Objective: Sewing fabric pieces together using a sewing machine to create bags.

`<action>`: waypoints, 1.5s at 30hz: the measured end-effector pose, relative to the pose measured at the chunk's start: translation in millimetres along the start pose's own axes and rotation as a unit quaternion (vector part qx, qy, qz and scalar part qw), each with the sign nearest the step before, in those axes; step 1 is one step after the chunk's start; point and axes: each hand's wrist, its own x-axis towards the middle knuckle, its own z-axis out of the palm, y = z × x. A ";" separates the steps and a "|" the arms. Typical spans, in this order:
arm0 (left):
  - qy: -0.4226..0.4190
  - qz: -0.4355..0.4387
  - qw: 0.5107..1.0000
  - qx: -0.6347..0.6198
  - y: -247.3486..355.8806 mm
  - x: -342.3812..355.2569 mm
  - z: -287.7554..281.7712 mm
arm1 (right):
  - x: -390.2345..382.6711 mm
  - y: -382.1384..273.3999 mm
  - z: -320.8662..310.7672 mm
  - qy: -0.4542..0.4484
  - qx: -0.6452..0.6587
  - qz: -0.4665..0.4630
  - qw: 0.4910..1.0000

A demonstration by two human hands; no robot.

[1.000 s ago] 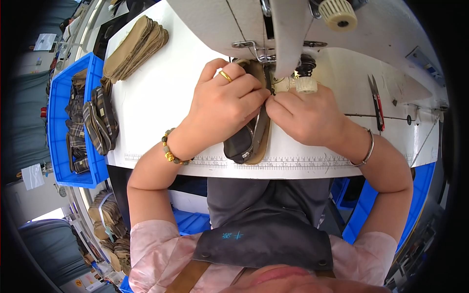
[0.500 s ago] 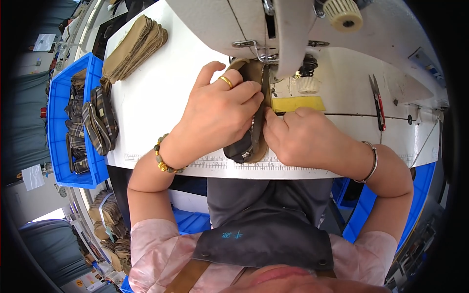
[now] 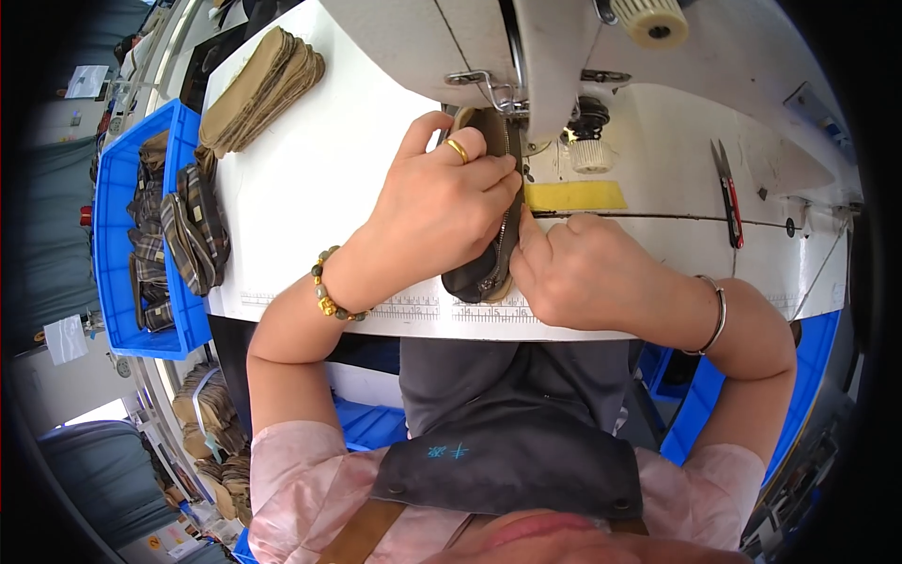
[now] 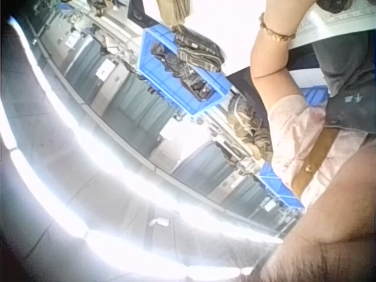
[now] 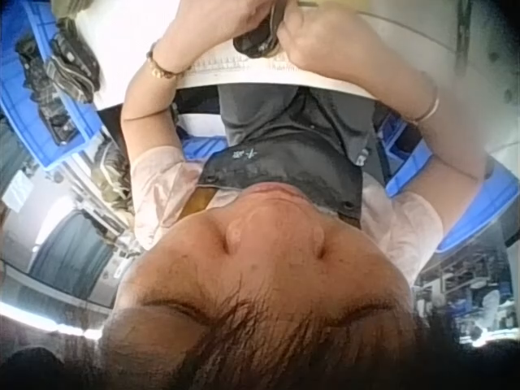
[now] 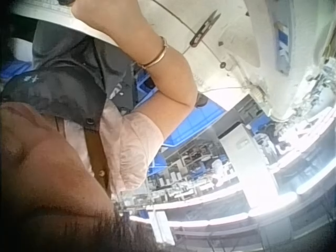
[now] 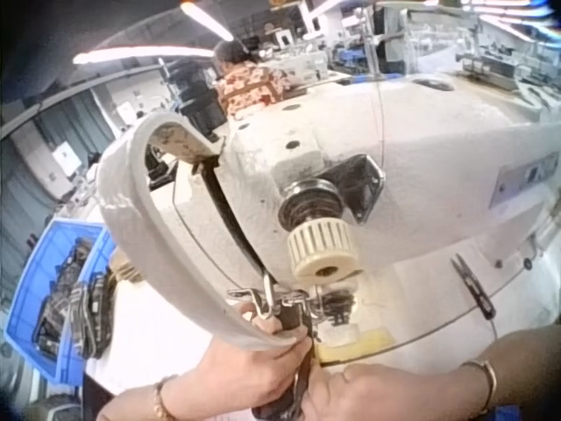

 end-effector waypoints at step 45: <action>0.007 -0.006 0.999 0.030 -12.6 1.4 15.1 | 0.1 12.1 16.8 0.054 -0.024 0.021 0.998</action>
